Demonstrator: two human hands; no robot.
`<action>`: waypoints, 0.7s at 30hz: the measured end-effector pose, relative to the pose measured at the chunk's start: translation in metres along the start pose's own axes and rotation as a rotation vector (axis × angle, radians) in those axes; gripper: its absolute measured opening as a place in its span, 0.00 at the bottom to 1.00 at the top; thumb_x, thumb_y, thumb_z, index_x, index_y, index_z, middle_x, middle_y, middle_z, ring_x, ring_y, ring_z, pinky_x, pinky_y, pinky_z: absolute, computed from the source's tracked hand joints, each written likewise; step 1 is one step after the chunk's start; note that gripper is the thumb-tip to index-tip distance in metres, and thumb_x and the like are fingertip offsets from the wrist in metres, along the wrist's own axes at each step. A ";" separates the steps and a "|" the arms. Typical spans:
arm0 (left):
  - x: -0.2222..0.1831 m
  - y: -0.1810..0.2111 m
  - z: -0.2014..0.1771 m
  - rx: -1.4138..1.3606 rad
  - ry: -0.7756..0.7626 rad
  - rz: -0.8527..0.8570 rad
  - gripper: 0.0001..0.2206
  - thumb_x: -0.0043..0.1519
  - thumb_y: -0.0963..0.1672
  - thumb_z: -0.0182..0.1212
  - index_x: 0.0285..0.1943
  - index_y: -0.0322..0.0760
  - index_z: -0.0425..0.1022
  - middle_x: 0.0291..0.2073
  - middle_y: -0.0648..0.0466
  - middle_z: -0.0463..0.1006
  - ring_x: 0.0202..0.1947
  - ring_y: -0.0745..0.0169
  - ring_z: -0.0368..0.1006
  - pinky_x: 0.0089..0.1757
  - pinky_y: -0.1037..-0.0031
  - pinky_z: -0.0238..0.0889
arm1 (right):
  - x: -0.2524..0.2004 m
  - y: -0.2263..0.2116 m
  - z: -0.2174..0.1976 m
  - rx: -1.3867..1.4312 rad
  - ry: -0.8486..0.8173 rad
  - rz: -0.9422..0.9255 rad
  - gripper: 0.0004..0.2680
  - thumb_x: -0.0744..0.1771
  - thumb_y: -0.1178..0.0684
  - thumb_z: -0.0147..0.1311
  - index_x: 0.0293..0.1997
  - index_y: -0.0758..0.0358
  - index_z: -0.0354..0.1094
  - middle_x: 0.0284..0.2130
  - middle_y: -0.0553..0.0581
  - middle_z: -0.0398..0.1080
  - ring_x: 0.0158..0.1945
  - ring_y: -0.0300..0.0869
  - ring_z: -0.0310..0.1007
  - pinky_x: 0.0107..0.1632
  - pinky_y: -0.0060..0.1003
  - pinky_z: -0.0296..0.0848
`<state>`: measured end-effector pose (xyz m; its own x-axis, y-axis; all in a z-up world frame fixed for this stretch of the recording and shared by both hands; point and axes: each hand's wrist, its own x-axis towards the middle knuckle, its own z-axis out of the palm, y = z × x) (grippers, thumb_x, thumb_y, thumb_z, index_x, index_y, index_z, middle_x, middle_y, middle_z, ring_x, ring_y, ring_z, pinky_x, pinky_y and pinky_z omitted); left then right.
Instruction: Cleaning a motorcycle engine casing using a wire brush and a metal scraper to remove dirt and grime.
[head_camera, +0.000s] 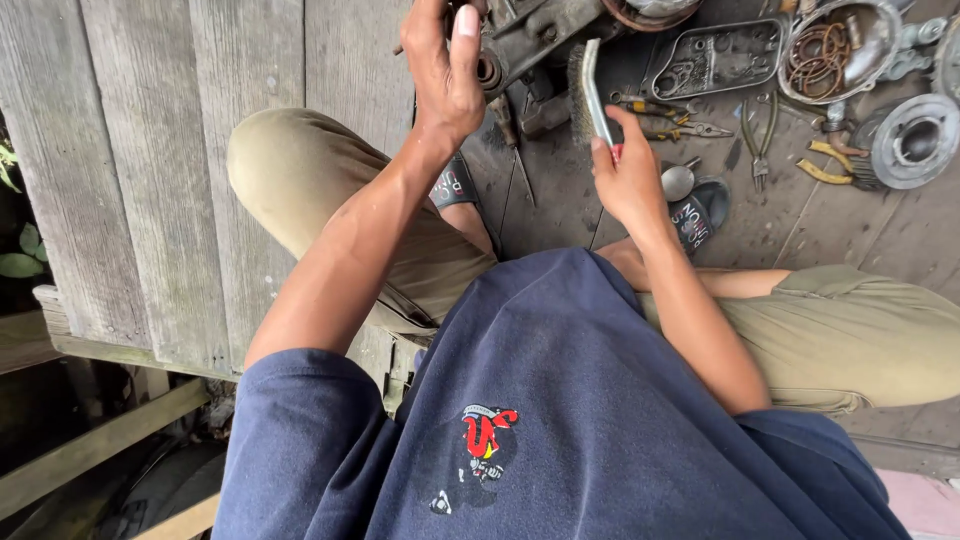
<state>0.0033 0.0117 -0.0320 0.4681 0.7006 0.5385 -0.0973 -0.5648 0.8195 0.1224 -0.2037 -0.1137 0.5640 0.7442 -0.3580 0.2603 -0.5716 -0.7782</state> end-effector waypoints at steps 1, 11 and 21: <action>0.001 0.001 0.001 -0.006 -0.006 -0.014 0.11 0.68 0.46 0.45 0.43 0.32 0.69 0.29 0.50 0.71 0.28 0.60 0.60 0.35 0.68 0.57 | -0.007 0.002 -0.001 0.016 0.010 0.003 0.17 0.70 0.59 0.49 0.68 0.62 0.58 0.28 0.57 0.72 0.27 0.44 0.73 0.31 0.40 0.70; 0.003 -0.004 0.003 -0.098 -0.073 -0.077 0.13 0.66 0.45 0.43 0.49 0.32 0.69 0.32 0.50 0.70 0.31 0.60 0.62 0.38 0.70 0.60 | -0.005 -0.035 -0.028 0.089 -0.071 0.039 0.15 0.71 0.62 0.47 0.69 0.65 0.58 0.29 0.56 0.68 0.31 0.41 0.76 0.31 0.36 0.70; 0.005 -0.003 0.004 -0.010 -0.088 -0.113 0.14 0.66 0.48 0.43 0.43 0.33 0.67 0.33 0.51 0.71 0.31 0.61 0.61 0.38 0.69 0.59 | 0.056 -0.053 -0.027 -0.040 -0.121 -0.097 0.13 0.71 0.63 0.48 0.64 0.67 0.67 0.27 0.58 0.72 0.26 0.42 0.76 0.28 0.39 0.71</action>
<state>0.0091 0.0152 -0.0326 0.5515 0.7186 0.4237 -0.0483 -0.4796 0.8762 0.1614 -0.1412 -0.0782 0.4365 0.8315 -0.3436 0.3411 -0.5064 -0.7920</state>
